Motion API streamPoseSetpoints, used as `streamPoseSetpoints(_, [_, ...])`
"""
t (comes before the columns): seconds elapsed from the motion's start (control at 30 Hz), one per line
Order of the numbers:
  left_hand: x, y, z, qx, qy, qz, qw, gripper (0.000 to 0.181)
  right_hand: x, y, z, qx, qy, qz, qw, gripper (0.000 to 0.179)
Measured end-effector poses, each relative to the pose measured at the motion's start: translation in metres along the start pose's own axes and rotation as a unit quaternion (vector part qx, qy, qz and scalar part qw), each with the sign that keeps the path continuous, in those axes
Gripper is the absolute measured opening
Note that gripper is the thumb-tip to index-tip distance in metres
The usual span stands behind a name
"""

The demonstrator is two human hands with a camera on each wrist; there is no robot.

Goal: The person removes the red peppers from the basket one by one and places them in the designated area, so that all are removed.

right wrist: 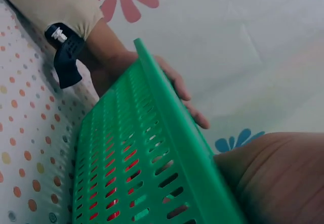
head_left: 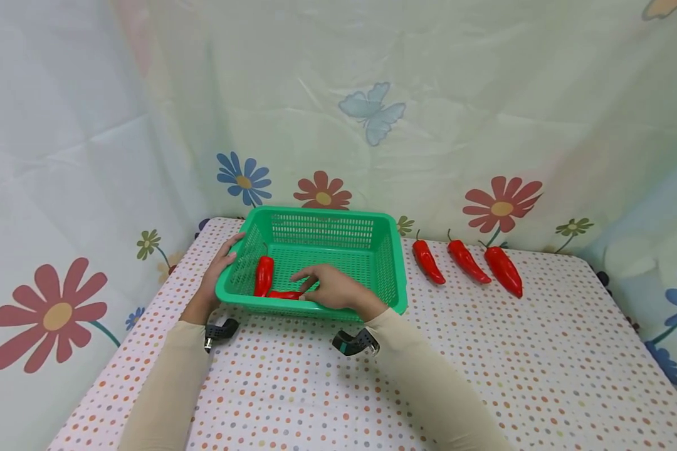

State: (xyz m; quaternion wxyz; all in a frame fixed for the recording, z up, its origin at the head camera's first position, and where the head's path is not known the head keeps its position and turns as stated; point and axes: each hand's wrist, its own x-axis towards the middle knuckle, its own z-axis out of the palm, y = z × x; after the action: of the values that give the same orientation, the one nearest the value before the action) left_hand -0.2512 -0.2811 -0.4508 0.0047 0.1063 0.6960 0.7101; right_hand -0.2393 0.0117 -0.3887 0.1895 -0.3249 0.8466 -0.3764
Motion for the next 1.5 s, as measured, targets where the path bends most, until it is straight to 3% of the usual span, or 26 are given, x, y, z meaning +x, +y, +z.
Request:
streamPoseSetpoints(0.23, [0.002, 0.003, 0.001, -0.008, 0.004, -0.002, 1.0, 0.051, 0.018, -0.007, 0.005, -0.057, -0.026, 0.037, 0.9973, 0.014])
streamPoseSetpoints(0.43, [-0.002, 0.008, 0.002, -0.01, -0.004, -0.006, 0.9999, 0.051, 0.027, -0.006, 0.007, -0.111, -0.075, 0.065, 0.9889, 0.026])
streamPoseSetpoints(0.57, [-0.005, 0.011, 0.003, -0.007, -0.004, -0.008, 0.9999, 0.051, 0.028, -0.004, 0.008, -0.117, -0.096, 0.084, 0.9849, 0.032])
streamPoseSetpoints(0.8, [-0.006, 0.011, 0.004, -0.004, -0.005, -0.014, 0.9999, 0.052, 0.027, -0.003, 0.008, -0.093, -0.101, 0.054, 0.9891, 0.035])
streamPoseSetpoints(1.17, [-0.001, 0.002, 0.0, -0.013, -0.002, -0.009, 0.9999, 0.051, 0.026, -0.003, 0.008, -0.1, -0.073, 0.072, 0.9898, 0.025])
streamPoseSetpoints(1.5, [-0.002, 0.002, 0.0, -0.011, -0.007, 0.007, 0.9999, 0.052, 0.025, -0.004, 0.01, -0.023, 0.036, 0.073, 0.9964, 0.01])
